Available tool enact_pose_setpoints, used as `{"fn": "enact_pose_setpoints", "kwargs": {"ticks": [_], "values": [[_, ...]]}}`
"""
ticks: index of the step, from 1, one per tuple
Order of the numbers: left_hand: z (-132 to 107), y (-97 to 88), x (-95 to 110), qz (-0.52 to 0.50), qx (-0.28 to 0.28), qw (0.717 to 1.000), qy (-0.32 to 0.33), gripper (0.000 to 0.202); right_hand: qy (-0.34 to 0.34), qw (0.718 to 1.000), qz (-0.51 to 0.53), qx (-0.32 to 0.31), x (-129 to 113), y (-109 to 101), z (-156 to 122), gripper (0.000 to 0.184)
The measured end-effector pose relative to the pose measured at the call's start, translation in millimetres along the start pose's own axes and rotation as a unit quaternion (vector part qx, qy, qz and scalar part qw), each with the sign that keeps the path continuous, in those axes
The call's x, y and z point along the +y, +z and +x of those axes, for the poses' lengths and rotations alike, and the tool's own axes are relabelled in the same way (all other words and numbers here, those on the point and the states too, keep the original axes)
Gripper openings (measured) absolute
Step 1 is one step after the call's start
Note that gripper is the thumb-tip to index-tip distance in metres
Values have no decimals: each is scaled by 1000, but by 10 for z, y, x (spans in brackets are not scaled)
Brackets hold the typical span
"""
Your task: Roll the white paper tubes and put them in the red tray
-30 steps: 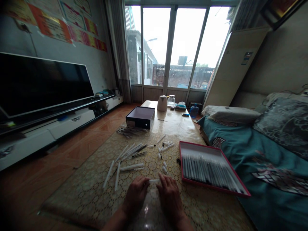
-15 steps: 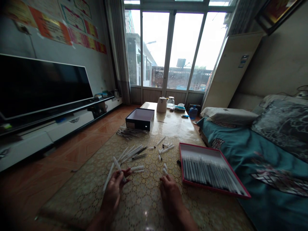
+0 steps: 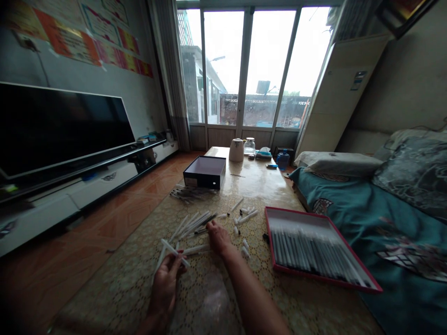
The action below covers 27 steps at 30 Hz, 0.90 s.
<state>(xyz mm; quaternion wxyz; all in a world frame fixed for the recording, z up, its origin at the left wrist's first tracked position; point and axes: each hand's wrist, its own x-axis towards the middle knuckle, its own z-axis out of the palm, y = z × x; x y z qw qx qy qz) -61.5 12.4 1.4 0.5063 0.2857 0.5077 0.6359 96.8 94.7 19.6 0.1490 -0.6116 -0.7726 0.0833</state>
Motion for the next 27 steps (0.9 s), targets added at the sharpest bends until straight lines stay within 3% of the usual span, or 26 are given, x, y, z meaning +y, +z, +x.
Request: {"fn": "enact_pose_setpoints", "kwargs": {"ticks": [4, 8, 12, 16, 19, 21, 23, 25, 27], "values": [[2, 9, 3, -1, -8, 1000, -14, 41, -11, 1000, -14, -21, -16, 16, 106, 24], [2, 11, 21, -12, -4, 1000, -21, 40, 2, 999, -25, -31, 53, -20, 21, 24], [-53, 61, 46, -20, -4, 999, -25, 39, 36, 999, -23, -13, 193, -97, -227, 28], [-182, 192, 29, -61, -42, 995, -68, 29, 66, 997, 0, 25, 341, -214, -579, 23], [-288, 309, -24, -138, -59, 980, -131, 22, 87, 986, 110, 91, 363, -258, -858, 13], [-336, 371, -63, -181, -66, 967, -164, 15, 111, 933, 300, 166, 321, -240, -1026, 12], [-360, 413, -89, -207, -73, 959, -179, 9, 131, 838, 478, 228, 242, -195, -1164, 13], [-365, 437, -95, -222, -74, 955, -182, 7, 136, 771, 567, 254, 146, -145, -1263, 15], [-357, 453, -84, -233, -70, 952, -184, 8, 133, 738, 606, 267, 48, -107, -1318, 15]]}}
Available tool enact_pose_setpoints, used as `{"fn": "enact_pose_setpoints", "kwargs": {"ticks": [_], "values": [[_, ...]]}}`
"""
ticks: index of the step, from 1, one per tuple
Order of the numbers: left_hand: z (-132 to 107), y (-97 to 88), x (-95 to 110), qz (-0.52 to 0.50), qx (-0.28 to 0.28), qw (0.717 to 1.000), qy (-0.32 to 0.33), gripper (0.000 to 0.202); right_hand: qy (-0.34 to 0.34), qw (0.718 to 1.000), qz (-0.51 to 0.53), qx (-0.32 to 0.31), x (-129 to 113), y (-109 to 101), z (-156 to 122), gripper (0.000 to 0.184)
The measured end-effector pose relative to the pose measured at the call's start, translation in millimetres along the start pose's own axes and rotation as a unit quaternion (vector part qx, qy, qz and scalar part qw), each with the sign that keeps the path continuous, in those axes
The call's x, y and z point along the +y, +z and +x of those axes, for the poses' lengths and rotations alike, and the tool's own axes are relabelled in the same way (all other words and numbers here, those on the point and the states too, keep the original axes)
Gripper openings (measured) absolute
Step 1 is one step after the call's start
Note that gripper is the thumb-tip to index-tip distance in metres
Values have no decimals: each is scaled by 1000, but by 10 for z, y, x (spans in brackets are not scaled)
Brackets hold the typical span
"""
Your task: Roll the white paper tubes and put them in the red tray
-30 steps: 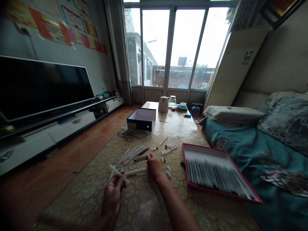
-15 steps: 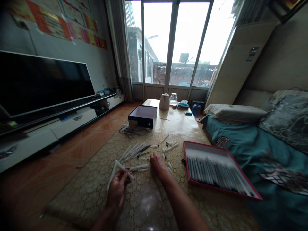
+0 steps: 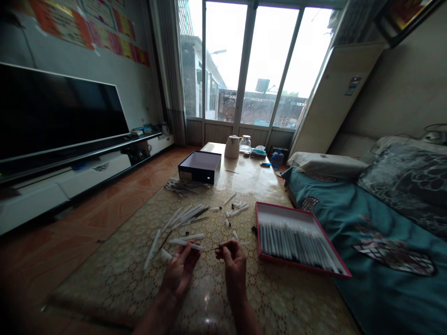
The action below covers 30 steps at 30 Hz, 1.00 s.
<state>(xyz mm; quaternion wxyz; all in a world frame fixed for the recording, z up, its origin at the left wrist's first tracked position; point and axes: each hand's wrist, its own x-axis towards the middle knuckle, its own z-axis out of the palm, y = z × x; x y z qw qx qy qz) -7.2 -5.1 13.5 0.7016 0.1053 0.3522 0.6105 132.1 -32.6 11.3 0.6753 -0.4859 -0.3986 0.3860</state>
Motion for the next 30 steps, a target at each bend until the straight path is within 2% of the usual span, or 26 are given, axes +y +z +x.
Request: {"fn": "enact_pose_setpoints", "kwargs": {"ticks": [8, 23, 26, 30], "values": [[36, 46, 28, -18, -3, 1000, 1, 11, -11, 999, 33, 11, -11, 194, -59, 16], [74, 22, 8, -2, -7, 1000, 14, 11, 6, 999, 32, 29, -5, 296, -63, 20], [51, 51, -38, -21, -18, 1000, 2, 12, 17, 1000, 18, -3, -2, 315, -66, 20], [5, 115, -60, -69, -23, 997, -27, 15, 6, 997, -54, -53, -41, 311, -93, 24]]}}
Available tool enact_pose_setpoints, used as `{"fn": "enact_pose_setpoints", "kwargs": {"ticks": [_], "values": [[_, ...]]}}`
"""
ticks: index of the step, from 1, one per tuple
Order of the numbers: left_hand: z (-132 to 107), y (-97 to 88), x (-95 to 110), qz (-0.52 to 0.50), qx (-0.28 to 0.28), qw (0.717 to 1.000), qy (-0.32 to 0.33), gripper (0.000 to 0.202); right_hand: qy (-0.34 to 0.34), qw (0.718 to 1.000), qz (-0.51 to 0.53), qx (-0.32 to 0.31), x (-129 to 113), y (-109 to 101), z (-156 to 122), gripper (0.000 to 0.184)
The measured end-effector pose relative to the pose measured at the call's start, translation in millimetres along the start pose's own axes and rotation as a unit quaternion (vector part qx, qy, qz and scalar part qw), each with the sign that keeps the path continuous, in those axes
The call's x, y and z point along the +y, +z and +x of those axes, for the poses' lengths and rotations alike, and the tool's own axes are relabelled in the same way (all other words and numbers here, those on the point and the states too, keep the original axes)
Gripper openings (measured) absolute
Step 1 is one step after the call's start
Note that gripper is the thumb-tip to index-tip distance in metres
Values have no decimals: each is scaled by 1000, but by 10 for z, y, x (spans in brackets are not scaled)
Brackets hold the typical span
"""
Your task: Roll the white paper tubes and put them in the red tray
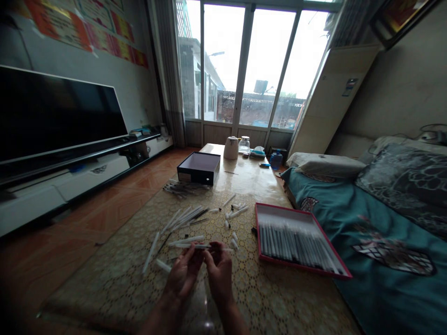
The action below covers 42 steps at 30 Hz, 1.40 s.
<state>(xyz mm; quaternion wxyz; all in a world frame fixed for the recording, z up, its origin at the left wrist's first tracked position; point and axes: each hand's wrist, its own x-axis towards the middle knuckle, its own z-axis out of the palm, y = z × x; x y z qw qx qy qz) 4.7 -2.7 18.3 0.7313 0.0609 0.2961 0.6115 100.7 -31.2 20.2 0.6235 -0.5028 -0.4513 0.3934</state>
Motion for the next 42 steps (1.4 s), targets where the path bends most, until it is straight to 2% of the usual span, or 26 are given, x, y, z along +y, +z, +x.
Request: {"fn": "enact_pose_setpoints", "kwargs": {"ticks": [3, 6, 8, 11, 14, 17, 20, 24, 28, 30, 31, 32, 34, 36, 39, 42], "values": [[-26, 40, 111, -56, 39, 997, -22, 20, -12, 996, -82, -28, 5, -132, 36, 20], [-69, 10, 324, -104, 71, 991, -37, 27, -42, 976, -211, 34, 81, -375, 175, 18], [-112, -74, 466, -112, 76, 990, -29, 28, -68, 946, -310, 71, 144, -538, 320, 20], [-181, -273, 603, -91, 78, 993, -20, 26, -80, 883, -459, 62, 213, -681, 571, 23], [-212, -459, 632, -55, 85, 995, 2, 25, -74, 841, -534, 38, 258, -672, 800, 23], [-170, -530, 592, -28, 83, 996, 16, 20, -68, 832, -549, 35, 320, -583, 963, 22], [-51, -468, 529, -20, 83, 996, 16, 17, -63, 828, -556, 33, 385, -511, 1062, 18], [215, -281, 434, -3, 32, 999, 28, 16, -71, 839, -538, 28, 386, -499, 1123, 9], [520, -82, 344, 4, -24, 1000, 19, 13, -95, 862, -497, 32, 288, -523, 1013, 16], [601, 7, 313, 0, -27, 999, 17, 12, -99, 898, -428, 31, 247, -527, 854, 22], [605, 42, 302, 1, -29, 999, 18, 11, -94, 928, -359, 32, 235, -527, 753, 23], [581, 65, 293, 5, -33, 999, 21, 11, -84, 954, -286, 31, 228, -526, 645, 24], [460, 64, 279, 20, -48, 998, 23, 10, -54, 983, -174, 27, 225, -523, 430, 25], [280, -10, 268, 38, -54, 998, 15, 10, -24, 992, -120, 23, 226, -520, 250, 26], [46, -198, 254, 68, -29, 997, 5, 10, -1, 996, -90, 30, 229, -515, 91, 23], [-3, -312, 241, 66, -3, 998, 5, 12, 2, 996, -83, 42, 242, -505, 46, 22]]}}
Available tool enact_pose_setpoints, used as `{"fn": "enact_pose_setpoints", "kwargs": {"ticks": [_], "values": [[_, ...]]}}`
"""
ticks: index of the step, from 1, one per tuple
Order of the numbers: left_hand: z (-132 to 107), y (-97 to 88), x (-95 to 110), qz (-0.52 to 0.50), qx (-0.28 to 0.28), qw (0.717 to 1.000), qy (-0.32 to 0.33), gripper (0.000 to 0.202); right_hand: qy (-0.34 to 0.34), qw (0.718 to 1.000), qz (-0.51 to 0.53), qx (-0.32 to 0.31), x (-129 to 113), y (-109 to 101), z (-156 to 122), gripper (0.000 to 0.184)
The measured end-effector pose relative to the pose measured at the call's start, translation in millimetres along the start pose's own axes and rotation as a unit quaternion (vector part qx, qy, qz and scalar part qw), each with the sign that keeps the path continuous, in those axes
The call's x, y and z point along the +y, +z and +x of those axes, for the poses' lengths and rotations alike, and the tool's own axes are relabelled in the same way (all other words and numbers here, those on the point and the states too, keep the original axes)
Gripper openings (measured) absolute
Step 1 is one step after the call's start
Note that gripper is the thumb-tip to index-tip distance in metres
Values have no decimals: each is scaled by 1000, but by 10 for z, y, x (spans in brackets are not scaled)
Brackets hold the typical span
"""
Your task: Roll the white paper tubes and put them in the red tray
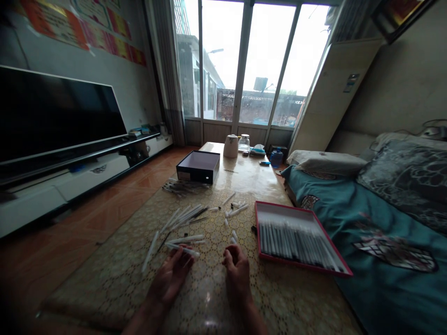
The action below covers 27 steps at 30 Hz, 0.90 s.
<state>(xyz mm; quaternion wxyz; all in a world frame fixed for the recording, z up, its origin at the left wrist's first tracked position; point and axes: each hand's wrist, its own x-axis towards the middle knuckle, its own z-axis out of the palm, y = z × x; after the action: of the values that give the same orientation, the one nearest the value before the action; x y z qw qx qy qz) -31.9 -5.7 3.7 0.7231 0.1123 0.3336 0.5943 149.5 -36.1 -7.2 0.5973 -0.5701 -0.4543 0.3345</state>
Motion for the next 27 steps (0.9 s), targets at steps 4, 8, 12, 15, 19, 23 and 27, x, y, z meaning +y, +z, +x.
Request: {"fn": "enact_pose_setpoints", "kwargs": {"ticks": [4, 8, 12, 15, 19, 23, 27], "values": [[205, 127, 1, -12, -24, 1000, 6, 9, -5, 1000, 6, 7, 31, 25, 17, 23], [419, 340, 40, -32, -35, 998, 27, 9, -12, 999, 23, 20, 36, 35, 40, 22], [349, 374, 10, -24, -44, 998, 26, 7, -19, 999, 42, 8, -17, 42, 41, 23], [173, 304, -109, 16, -31, 999, 11, 10, -34, 998, 47, -1, -58, 77, 10, 21], [24, 209, -279, 44, -38, 998, 12, 17, -44, 998, 47, -8, -62, 144, -69, 20], [20, 176, -341, 60, -64, 996, 30, 20, -40, 999, 30, -18, -29, 168, -111, 19], [31, 180, -339, 60, -71, 995, 37, 23, -48, 998, 24, -30, 9, 166, -95, 20]]}}
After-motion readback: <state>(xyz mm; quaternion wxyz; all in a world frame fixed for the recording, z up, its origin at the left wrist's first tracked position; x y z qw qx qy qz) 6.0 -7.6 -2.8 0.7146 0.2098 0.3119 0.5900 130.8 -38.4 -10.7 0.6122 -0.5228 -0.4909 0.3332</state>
